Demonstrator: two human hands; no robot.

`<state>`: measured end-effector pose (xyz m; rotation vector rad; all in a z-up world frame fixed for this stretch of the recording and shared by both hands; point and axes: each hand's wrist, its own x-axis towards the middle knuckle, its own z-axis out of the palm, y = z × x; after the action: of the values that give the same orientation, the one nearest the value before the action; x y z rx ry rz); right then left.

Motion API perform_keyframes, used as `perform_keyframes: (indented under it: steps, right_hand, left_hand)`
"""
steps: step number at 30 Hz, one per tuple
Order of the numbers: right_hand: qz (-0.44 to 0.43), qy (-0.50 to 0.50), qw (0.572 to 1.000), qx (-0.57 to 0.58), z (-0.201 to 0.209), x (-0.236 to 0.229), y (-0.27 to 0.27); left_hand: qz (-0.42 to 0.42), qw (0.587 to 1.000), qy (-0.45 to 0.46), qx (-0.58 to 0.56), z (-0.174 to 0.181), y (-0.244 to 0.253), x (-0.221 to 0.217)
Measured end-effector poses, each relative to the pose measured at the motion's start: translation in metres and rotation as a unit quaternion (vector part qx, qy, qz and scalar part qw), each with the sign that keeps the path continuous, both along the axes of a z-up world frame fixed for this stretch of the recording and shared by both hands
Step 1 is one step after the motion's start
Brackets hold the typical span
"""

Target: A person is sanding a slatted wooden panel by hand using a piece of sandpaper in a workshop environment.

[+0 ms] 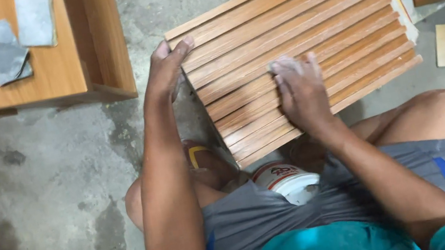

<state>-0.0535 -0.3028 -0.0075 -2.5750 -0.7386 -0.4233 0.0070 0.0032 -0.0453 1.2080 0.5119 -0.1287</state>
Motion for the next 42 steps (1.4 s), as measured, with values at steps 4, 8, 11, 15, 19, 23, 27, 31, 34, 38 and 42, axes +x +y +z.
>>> perform_keyframes:
  steps: [4, 8, 11, 15, 19, 23, 27, 31, 34, 38, 42]
  right_hand:
    - [0.005, -0.033, 0.998, 0.046, -0.007, -0.034, 0.083]
    - [0.089, 0.004, 0.994, 0.067, -0.007, -0.045, 0.122]
    - [0.034, -0.001, 0.999, 0.017, 0.004, -0.008, 0.039]
    - [-0.078, 0.016, 0.997, -0.024, -0.016, 0.050, -0.101]
    - [-0.064, -0.021, 0.998, -0.018, -0.003, 0.045, -0.072]
    - [-0.035, 0.065, 0.997, -0.019, 0.013, 0.049, -0.078]
    - [-0.142, 0.054, 0.986, -0.064, -0.003, 0.116, -0.211]
    - [-0.109, 0.068, 0.991, -0.042, -0.012, 0.108, -0.190]
    - [-0.059, 0.097, 0.993, -0.023, -0.001, 0.103, -0.180]
    - [-0.143, 0.060, 0.988, -0.002, -0.030, 0.124, -0.210]
    - [-0.049, 0.055, 0.996, 0.041, 0.008, 0.111, -0.195]
  left_hand:
    - [-0.024, 1.000, -0.001, 0.010, -0.037, 0.012, 0.008]
    - [-0.026, 0.999, 0.020, 0.026, 0.013, 0.002, -0.007]
    - [-0.013, 0.999, 0.034, 0.019, 0.033, -0.005, -0.011]
    - [-0.001, 0.999, 0.032, 0.006, 0.036, -0.006, -0.012]
    - [-0.014, 0.999, 0.032, 0.015, 0.019, 0.003, -0.014]
    - [-0.025, 0.997, 0.052, 0.053, 0.012, 0.012, -0.016]
    - [-0.021, 0.996, 0.062, 0.067, 0.009, 0.018, -0.024]
    - [-0.021, 0.996, 0.054, 0.070, -0.044, 0.044, -0.012]
    - [-0.026, 0.993, 0.075, 0.092, -0.007, 0.031, -0.017]
    - [-0.038, 0.961, 0.218, 0.167, 0.080, -0.014, -0.012]
    - [-0.085, 0.909, 0.306, 0.269, 0.174, -0.072, -0.006]
